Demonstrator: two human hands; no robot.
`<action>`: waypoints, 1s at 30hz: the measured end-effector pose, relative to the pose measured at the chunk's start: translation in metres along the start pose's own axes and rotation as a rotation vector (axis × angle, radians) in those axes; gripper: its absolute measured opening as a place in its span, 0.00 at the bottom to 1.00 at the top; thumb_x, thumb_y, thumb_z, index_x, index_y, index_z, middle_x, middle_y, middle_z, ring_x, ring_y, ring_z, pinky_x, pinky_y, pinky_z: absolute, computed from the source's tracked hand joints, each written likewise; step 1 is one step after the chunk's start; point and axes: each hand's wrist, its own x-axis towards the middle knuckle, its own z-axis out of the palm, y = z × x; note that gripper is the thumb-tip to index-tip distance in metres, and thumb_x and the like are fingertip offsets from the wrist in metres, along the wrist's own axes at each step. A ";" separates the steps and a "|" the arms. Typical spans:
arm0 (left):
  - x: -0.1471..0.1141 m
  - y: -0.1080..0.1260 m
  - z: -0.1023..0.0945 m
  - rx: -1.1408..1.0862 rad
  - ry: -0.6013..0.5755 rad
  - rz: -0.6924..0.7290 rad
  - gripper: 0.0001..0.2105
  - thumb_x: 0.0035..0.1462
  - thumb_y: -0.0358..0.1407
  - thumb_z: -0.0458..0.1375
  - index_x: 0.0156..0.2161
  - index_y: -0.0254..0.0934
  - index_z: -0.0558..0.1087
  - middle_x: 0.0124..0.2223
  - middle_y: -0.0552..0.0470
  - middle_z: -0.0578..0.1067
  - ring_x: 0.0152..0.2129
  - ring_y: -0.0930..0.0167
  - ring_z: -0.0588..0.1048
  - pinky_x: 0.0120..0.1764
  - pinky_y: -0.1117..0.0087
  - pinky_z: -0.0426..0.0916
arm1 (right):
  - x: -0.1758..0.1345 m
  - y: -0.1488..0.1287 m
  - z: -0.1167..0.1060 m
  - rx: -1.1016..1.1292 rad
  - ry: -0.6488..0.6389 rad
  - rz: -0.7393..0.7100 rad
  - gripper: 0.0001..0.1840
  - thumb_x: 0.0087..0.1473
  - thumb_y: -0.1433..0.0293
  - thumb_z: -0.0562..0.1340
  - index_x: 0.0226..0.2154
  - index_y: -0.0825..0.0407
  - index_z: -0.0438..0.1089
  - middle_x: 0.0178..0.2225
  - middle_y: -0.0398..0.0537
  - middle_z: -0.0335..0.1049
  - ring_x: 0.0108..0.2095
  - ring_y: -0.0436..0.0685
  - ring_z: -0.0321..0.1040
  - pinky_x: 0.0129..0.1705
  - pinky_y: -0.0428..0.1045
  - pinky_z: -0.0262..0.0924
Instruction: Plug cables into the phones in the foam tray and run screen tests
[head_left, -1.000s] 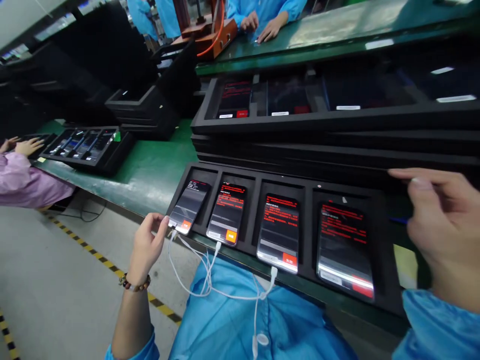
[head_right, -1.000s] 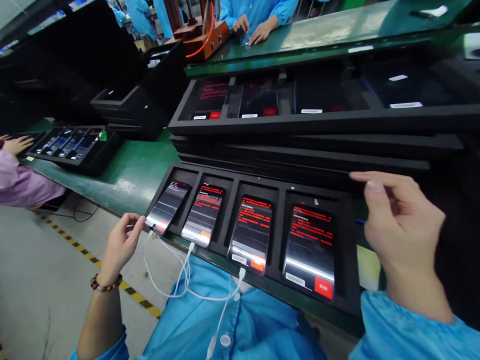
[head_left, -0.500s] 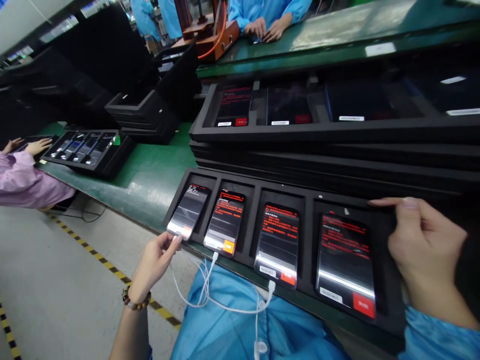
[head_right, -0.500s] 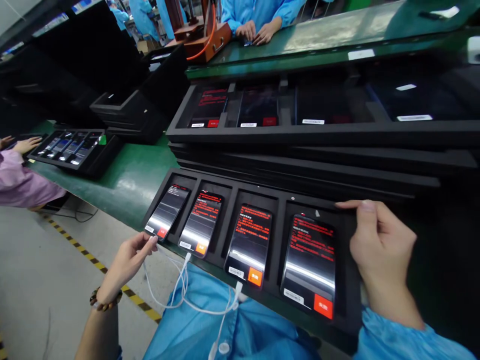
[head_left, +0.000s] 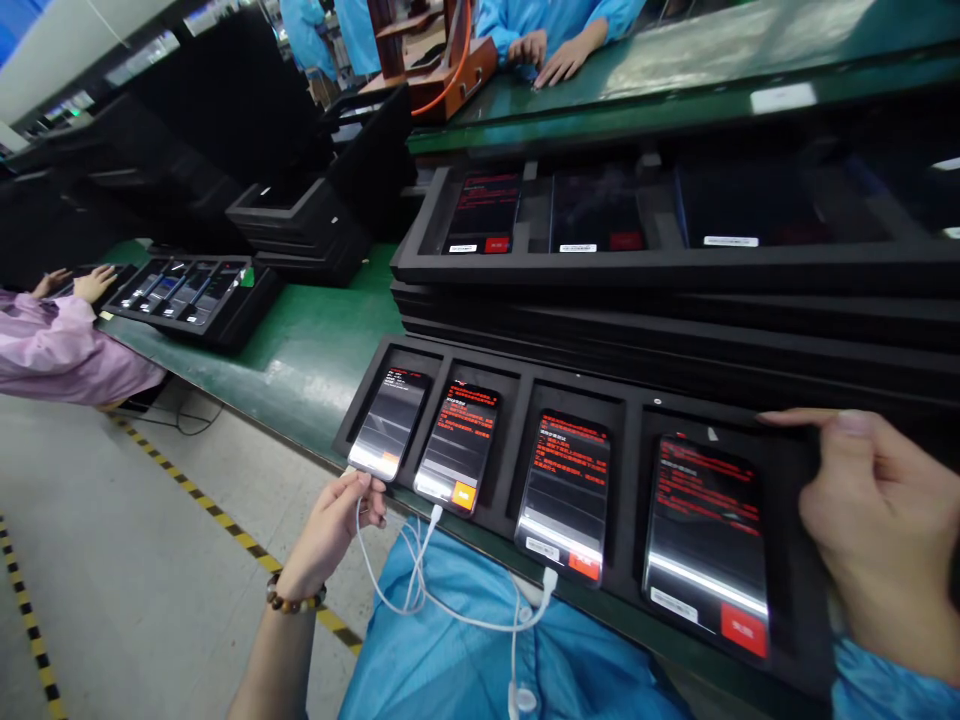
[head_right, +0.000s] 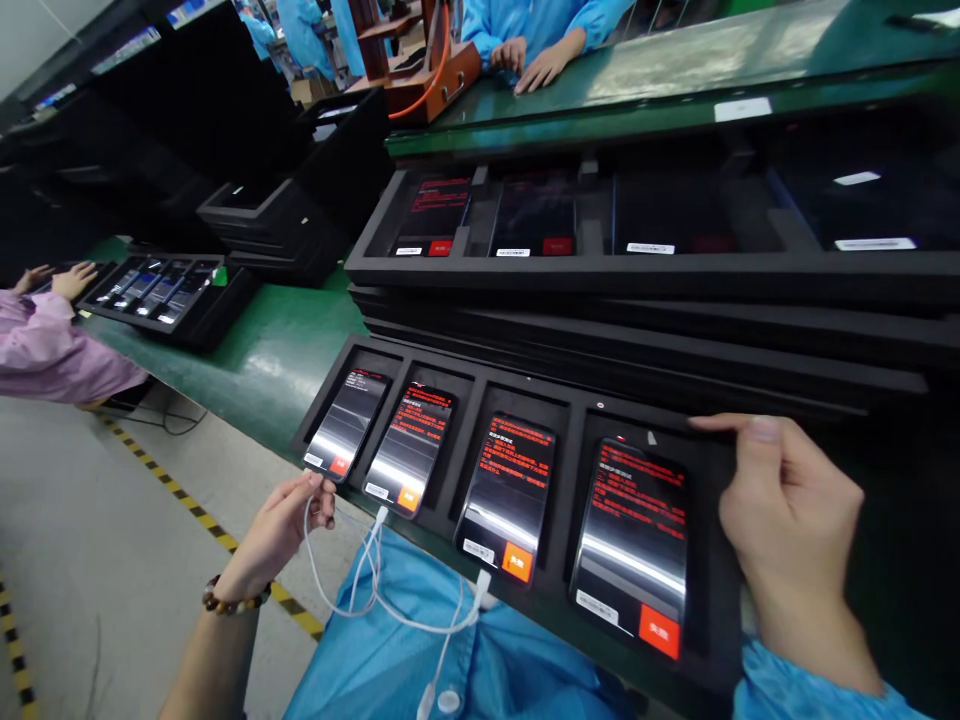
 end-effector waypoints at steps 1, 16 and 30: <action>0.000 0.000 0.000 -0.016 -0.006 -0.005 0.28 0.47 0.57 0.79 0.35 0.31 0.81 0.28 0.49 0.78 0.25 0.71 0.74 0.34 0.70 0.72 | 0.000 -0.001 0.000 0.010 -0.003 0.027 0.28 0.67 0.43 0.56 0.36 0.44 0.82 0.22 0.48 0.65 0.20 0.61 0.58 0.24 0.57 0.48; -0.001 0.007 0.003 -0.004 -0.039 -0.053 0.23 0.52 0.52 0.74 0.37 0.31 0.79 0.25 0.55 0.71 0.19 0.77 0.61 0.22 0.75 0.61 | 0.003 -0.003 0.002 0.095 0.003 -0.017 0.28 0.67 0.45 0.57 0.33 0.47 0.80 0.34 0.52 0.80 0.31 0.64 0.73 0.36 0.58 0.62; -0.005 0.018 -0.010 0.598 0.146 0.180 0.28 0.56 0.64 0.67 0.30 0.37 0.76 0.27 0.51 0.76 0.23 0.69 0.72 0.30 0.69 0.70 | 0.004 0.000 0.002 0.081 -0.014 -0.070 0.28 0.68 0.46 0.56 0.33 0.47 0.79 0.36 0.54 0.80 0.35 0.66 0.76 0.40 0.60 0.67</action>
